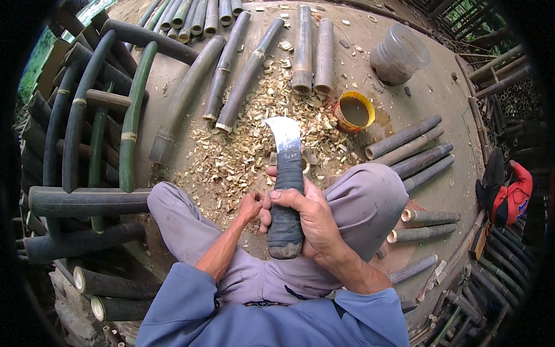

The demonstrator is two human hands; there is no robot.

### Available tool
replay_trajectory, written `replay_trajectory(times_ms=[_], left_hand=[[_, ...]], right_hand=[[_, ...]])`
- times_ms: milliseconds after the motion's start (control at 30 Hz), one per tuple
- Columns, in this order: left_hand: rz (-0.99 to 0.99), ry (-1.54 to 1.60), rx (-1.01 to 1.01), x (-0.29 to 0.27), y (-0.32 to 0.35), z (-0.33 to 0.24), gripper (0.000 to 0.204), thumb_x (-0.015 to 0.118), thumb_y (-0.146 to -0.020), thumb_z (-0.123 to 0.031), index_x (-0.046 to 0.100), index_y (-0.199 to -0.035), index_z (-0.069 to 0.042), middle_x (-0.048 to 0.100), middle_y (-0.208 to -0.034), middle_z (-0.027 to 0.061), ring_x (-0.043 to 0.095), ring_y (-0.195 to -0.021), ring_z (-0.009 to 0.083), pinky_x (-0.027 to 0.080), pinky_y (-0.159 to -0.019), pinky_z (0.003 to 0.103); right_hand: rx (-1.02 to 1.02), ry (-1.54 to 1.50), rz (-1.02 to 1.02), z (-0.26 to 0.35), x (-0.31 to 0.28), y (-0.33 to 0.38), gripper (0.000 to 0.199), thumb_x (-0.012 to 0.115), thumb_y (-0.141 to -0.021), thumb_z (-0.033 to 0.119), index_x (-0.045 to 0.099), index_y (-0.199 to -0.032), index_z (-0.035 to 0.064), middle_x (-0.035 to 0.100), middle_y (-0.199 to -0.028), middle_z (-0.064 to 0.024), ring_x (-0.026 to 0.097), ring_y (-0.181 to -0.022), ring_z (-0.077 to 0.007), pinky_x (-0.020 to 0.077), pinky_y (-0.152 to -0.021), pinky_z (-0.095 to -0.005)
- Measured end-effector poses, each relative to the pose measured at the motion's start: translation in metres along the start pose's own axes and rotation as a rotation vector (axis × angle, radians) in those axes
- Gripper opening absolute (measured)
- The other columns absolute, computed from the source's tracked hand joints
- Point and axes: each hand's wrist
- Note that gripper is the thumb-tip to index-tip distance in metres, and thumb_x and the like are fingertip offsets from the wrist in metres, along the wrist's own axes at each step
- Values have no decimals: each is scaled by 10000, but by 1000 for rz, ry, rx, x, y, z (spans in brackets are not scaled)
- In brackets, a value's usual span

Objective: The person measures a bamboo pole with a tape measure, cuts a notch using a machete, and refines the hole with a small curved knife.

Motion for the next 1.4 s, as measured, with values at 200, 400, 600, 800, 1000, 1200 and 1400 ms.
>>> replay_trajectory(times_ms=[200, 400, 600, 800, 1000, 1200, 1400], left_hand=[[16, -27, -21, 1, -1, -1, 219, 638, -709, -228, 641, -761, -14, 657, -695, 132, 641, -666, 242, 499, -641, 355], [12, 3, -28, -1, 0, -4, 224, 639, -707, -229, 640, -775, -15, 654, -699, 128, 639, -671, 235, 496, -639, 351], [33, 1, -28, -3, 3, -7, 233, 631, -717, -234, 640, -790, -13, 651, -699, 116, 627, -670, 216, 491, -644, 341], [18, 6, -29, -2, 2, -5, 236, 626, -722, -231, 638, -791, -6, 651, -700, 119, 629, -671, 220, 492, -643, 344], [13, 16, -9, 0, 3, -4, 235, 626, -718, -234, 639, -784, -9, 652, -702, 124, 631, -671, 232, 493, -646, 349], [-12, -4, 19, 1, 1, -2, 231, 630, -704, -231, 640, -774, -10, 654, -697, 130, 637, -669, 234, 495, -642, 348], [-9, 3, -1, 0, 3, -4, 220, 630, -702, -221, 640, -759, -9, 647, -675, 133, 636, -647, 232, 495, -625, 350]], right_hand=[[0, -1, 1, 0, -1, 2, 509, 548, -834, 72, 344, -1287, -38, 556, -803, -128, 582, -630, -207, 530, -567, -376], [2, 6, 3, 1, 0, 2, 512, 552, -833, 72, 341, -1287, -39, 556, -804, -127, 583, -635, -210, 532, -570, -378], [1, -4, 6, 0, 0, 3, 519, 569, -831, 82, 344, -1283, -40, 559, -807, -129, 588, -635, -208, 534, -574, -375], [-1, -12, 15, 0, 0, 4, 509, 572, -833, 81, 352, -1277, -35, 560, -810, -130, 592, -632, -208, 537, -575, -374], [11, -23, 5, 2, 1, 6, 503, 573, -823, 62, 361, -1270, -30, 563, -820, -129, 593, -637, -206, 541, -573, -372], [13, -31, 10, 1, -1, 6, 501, 567, -822, 53, 360, -1271, -27, 562, -836, -129, 594, -642, -205, 548, -576, -376], [16, -38, 15, 1, -2, 6, 499, 568, -823, 54, 357, -1268, -27, 561, -841, -133, 593, -644, -204, 552, -571, -375]])
Point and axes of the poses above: each hand's wrist, its own y-axis away from the middle knuckle, its own x-axis out of the palm, z = x × y
